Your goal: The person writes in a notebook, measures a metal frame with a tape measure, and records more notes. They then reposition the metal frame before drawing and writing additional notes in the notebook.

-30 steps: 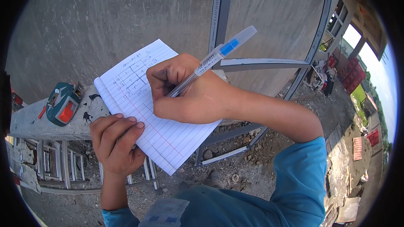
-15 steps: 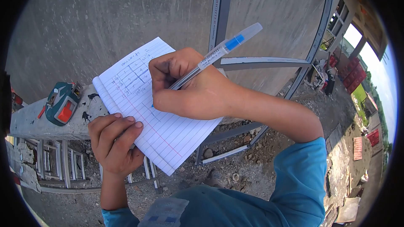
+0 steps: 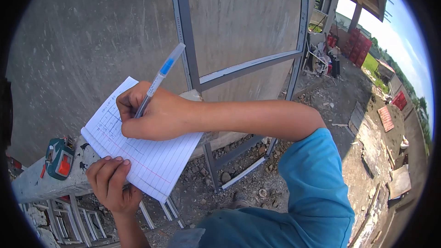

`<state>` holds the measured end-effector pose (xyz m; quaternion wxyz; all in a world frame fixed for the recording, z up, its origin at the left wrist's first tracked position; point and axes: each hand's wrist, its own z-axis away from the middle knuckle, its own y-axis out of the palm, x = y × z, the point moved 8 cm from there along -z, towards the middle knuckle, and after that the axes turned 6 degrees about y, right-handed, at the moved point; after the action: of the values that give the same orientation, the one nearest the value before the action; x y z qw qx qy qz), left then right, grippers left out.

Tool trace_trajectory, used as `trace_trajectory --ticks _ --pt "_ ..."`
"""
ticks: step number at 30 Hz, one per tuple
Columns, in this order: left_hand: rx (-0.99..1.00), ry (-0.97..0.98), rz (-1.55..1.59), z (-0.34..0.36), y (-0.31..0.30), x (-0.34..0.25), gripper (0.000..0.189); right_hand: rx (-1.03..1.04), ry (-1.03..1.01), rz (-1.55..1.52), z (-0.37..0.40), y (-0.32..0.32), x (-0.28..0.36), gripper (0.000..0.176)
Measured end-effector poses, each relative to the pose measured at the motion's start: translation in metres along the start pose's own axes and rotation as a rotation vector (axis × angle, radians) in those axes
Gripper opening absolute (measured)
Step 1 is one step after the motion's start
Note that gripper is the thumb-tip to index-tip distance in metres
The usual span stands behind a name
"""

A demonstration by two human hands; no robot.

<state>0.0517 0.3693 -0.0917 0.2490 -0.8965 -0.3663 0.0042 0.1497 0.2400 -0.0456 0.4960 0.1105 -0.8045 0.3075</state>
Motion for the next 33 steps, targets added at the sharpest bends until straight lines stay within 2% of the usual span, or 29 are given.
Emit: trace_trajectory --ticks 2,7,21,24,33 --pt "0.011 0.015 0.002 0.006 0.001 0.001 0.026 -0.025 -0.034 -0.041 0.001 -0.001 0.004 0.008" --pt "-0.016 0.027 -0.003 0.005 0.003 -0.001 0.030 -0.048 -0.084 0.073 0.005 -0.003 0.008 0.012" --pt "0.007 0.008 0.041 0.002 0.002 -0.003 0.031 -0.068 -0.162 0.111 0.008 -0.002 0.015 0.017" --pt "0.005 0.014 0.022 0.003 0.002 -0.001 0.026 -0.105 -0.130 0.182 0.009 -0.006 0.014 0.013" --pt "-0.076 0.003 0.038 -0.003 -0.002 0.001 0.026 -0.087 0.039 0.066 0.004 -0.005 0.007 0.010"
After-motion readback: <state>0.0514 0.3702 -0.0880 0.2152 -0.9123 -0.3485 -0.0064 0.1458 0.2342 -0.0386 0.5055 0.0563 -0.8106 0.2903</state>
